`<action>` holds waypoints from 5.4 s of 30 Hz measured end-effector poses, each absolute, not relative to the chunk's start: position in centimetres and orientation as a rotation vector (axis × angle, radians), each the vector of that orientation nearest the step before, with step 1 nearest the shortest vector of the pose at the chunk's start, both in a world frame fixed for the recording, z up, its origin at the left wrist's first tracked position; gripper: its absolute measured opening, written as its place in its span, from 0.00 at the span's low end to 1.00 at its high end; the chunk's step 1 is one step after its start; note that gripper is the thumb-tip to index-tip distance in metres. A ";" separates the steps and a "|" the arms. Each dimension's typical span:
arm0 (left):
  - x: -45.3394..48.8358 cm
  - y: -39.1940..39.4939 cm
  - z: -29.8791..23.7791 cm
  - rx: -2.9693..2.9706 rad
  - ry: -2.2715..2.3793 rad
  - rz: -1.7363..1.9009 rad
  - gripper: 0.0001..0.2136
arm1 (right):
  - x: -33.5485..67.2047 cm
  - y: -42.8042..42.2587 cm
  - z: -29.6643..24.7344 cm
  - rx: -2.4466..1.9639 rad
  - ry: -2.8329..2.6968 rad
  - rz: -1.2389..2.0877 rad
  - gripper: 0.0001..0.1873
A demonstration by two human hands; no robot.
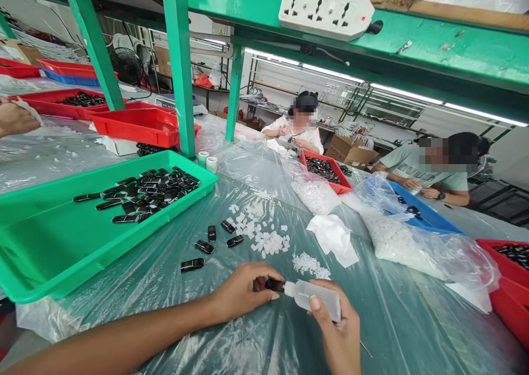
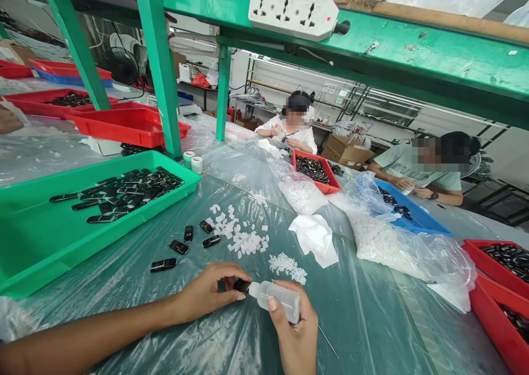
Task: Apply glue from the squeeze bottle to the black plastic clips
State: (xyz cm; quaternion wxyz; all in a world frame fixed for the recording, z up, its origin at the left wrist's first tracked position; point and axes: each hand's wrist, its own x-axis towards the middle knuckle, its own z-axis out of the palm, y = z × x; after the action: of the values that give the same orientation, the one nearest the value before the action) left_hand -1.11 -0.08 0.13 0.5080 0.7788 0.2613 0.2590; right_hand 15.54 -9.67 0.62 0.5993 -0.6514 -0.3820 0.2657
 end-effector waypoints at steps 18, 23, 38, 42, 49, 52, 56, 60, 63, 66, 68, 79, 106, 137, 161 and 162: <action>-1.2 0.0 -0.1 1.973 0.636 0.623 0.10 | 15.3 -9.8 1.0 -1.538 -0.938 0.569 0.18; -1.2 0.0 -0.1 1.998 0.645 0.626 0.09 | 15.4 -9.9 0.7 -1.539 -1.015 0.494 0.17; -1.4 -0.3 0.3 2.042 0.637 0.493 0.13 | 15.3 -10.1 0.7 -1.550 -1.027 0.517 0.17; -1.3 -0.2 0.6 2.013 0.584 0.508 0.13 | 15.3 -10.0 0.9 -1.558 -0.990 0.525 0.17; -1.4 -0.1 0.3 2.024 0.599 0.502 0.11 | 15.2 -9.9 0.6 -1.528 -1.018 0.512 0.18; -1.4 -0.1 0.2 2.074 0.629 0.493 0.10 | 15.2 -9.9 0.5 -1.523 -1.019 0.516 0.18; -1.5 -0.1 0.3 2.087 0.637 0.493 0.10 | 15.1 -9.9 0.5 -1.547 -1.026 0.503 0.18; -1.5 -0.1 0.4 2.071 0.635 0.488 0.10 | 15.2 -9.9 0.6 -1.564 -1.047 0.457 0.18; -1.4 0.0 0.4 2.061 0.639 0.497 0.11 | 15.2 -9.9 0.7 -1.568 -1.056 0.436 0.18; -1.4 0.0 0.4 2.050 0.640 0.501 0.11 | 15.3 -9.9 0.7 -1.573 -1.060 0.436 0.18; -1.4 -0.1 0.3 2.046 0.642 0.501 0.11 | 15.3 -10.0 0.8 -1.575 -1.050 0.449 0.18; -1.4 0.0 0.2 2.058 0.677 0.522 0.10 | 15.2 -9.8 0.7 -1.587 -1.024 0.527 0.21; -1.2 0.0 -0.3 1.723 0.592 0.524 0.10 | 15.9 -9.2 0.0 -1.408 -0.775 0.817 0.20; -1.4 0.0 0.3 2.055 0.693 0.564 0.08 | 15.1 -10.1 0.5 -1.591 -1.079 0.391 0.17; -1.3 0.1 0.1 1.862 0.562 0.562 0.11 | 15.2 -10.0 0.9 -1.513 -0.940 0.571 0.18; -1.3 0.1 0.0 1.830 0.544 0.557 0.12 | 15.2 -10.0 1.0 -1.502 -0.920 0.586 0.18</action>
State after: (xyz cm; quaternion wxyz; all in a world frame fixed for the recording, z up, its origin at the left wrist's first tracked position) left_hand -1.32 0.14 0.04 0.5451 0.7715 0.2292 0.2348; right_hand 15.23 -9.96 0.98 0.5993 -0.6476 -0.3968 0.2529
